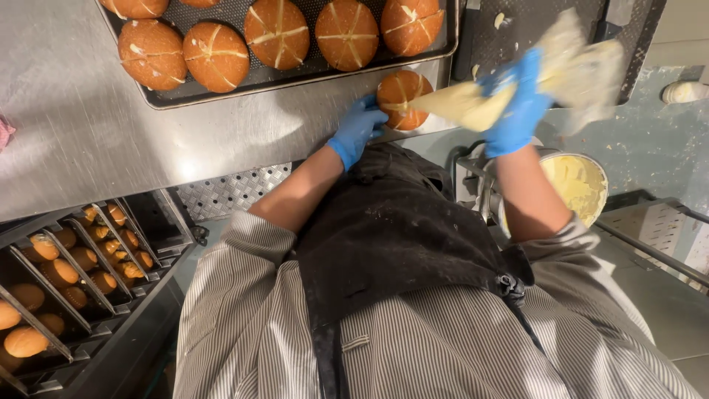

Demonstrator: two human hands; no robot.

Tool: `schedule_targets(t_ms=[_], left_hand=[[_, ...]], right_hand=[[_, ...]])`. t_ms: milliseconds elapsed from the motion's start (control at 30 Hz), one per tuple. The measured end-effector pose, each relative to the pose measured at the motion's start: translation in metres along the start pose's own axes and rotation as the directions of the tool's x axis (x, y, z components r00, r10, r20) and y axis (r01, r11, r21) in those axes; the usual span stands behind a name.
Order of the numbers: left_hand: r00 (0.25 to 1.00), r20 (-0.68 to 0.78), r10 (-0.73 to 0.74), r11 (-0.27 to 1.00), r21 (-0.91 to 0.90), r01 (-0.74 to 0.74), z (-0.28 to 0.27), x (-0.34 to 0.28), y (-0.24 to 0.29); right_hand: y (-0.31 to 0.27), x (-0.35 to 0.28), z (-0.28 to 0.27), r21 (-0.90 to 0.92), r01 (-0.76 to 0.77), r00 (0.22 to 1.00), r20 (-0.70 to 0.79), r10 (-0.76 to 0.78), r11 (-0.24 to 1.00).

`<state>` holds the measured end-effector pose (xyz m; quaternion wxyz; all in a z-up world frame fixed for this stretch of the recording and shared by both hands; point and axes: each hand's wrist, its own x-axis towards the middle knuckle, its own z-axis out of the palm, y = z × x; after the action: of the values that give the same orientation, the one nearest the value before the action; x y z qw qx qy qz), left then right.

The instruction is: Filling baked buns with cream using a piping bag and moving trays to a cooling rack.

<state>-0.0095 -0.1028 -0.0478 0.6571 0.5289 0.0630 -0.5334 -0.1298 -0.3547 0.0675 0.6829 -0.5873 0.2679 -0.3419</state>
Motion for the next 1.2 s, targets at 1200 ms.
schedule_targets(t_ms=[1200], left_hand=[[0.864,0.216,0.455,0.834,-0.443,-0.329,-0.074,0.206,0.313]], right_hand=[[-0.059,0.098,-0.031,0.69,-0.297,0.931,0.055,0.362,0.66]])
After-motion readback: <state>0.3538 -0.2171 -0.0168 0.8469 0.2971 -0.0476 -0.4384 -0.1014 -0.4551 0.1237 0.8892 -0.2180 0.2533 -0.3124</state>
